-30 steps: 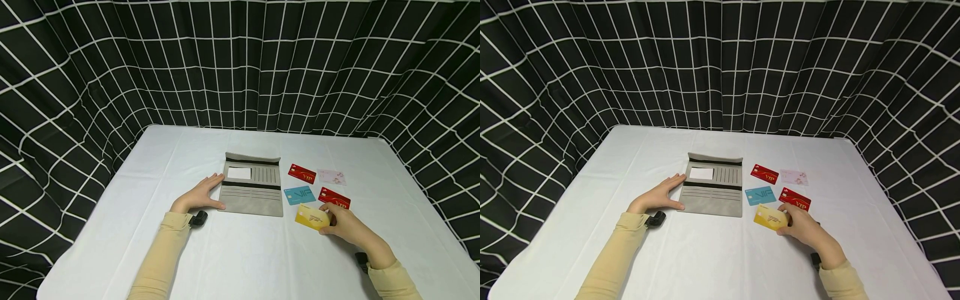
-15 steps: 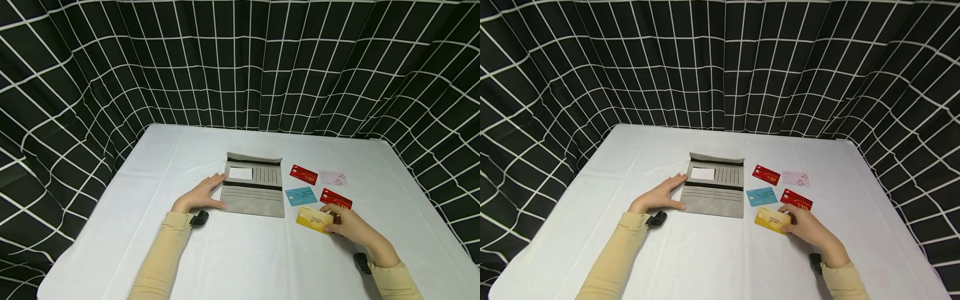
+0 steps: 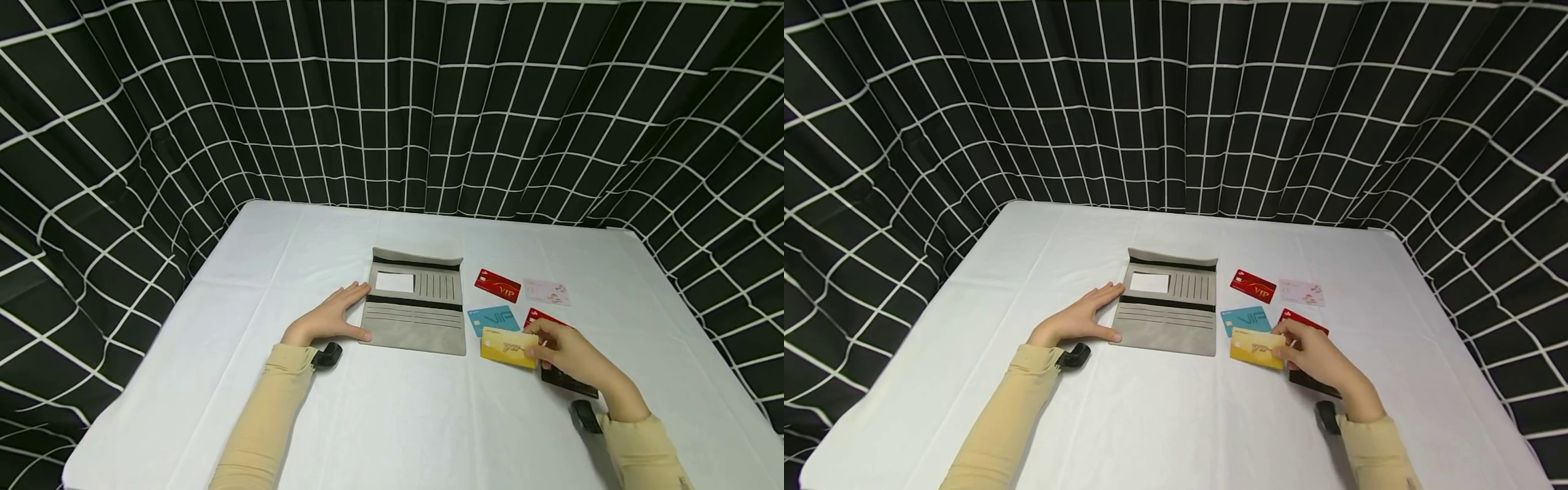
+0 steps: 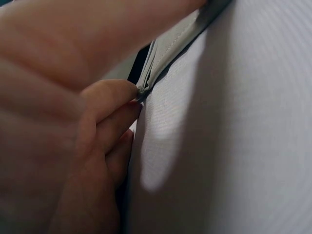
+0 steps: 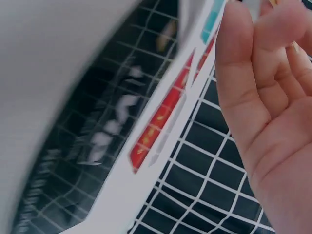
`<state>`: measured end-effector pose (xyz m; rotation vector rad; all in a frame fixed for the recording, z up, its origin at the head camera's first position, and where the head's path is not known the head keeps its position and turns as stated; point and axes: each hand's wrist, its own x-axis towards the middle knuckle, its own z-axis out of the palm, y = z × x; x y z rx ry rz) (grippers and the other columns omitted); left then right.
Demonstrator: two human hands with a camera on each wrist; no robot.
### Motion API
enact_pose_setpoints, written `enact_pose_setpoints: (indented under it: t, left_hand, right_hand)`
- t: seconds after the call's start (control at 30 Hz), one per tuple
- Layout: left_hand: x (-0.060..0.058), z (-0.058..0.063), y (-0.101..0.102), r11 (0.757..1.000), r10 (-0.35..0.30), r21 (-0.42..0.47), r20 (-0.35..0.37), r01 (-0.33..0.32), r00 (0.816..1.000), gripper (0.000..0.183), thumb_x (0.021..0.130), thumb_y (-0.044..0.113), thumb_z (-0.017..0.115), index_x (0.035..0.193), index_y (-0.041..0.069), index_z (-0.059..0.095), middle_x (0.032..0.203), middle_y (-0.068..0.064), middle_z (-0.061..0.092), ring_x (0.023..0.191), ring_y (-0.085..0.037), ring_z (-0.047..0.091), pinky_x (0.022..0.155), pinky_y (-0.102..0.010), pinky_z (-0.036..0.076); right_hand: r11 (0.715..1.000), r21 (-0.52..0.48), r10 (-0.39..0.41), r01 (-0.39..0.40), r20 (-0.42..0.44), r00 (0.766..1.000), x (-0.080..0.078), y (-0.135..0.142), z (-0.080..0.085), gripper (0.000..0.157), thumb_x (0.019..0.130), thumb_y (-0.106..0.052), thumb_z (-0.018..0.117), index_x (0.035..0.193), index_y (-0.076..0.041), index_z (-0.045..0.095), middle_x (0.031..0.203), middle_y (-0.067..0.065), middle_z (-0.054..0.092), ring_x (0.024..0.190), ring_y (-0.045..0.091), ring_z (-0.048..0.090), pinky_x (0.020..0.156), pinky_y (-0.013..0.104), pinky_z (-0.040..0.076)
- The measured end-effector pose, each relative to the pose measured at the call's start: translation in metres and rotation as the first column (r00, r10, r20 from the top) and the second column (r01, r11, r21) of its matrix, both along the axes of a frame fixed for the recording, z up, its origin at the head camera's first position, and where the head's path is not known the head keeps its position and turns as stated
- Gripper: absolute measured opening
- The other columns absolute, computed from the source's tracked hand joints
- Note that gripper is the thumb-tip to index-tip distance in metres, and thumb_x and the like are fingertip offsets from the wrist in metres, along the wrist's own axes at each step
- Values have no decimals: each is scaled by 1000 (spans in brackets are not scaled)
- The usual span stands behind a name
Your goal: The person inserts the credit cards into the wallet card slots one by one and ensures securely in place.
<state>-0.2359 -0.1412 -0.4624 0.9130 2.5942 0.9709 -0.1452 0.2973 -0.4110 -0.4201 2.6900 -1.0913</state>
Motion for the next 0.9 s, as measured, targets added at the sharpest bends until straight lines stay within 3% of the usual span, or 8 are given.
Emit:
enact_pose_setpoints:
  t: [0.4,0.73,0.9]
  left_hand:
    - [-1,-2,0,1000,-2,2,0,2,1000,104,70,47,77,147,3,22,151,-11,19,139,-24,8,112,-38,1]
    - [-1,-4,0,1000,5,-5,4,-5,1000,108,68,54,75,147,5,21,152,-9,18,139,-21,7,112,-37,1]
    - [-2,-6,0,1000,9,-6,-1,-9,1000,107,67,53,76,147,6,22,152,-7,18,139,-21,7,112,-37,2]
  right_hand:
    - [993,-113,-47,32,-135,990,-18,-29,21,24,89,-10,62,108,1,52,87,11,59,71,24,58,64,34,53]
    - [994,-110,-10,-5,-137,990,-32,-59,27,23,88,-7,63,108,-2,54,87,10,57,73,24,57,64,34,53]
    - [985,-172,-16,0,-92,996,-42,-69,24,24,89,-9,62,110,-1,54,89,12,58,73,31,57,65,40,53]
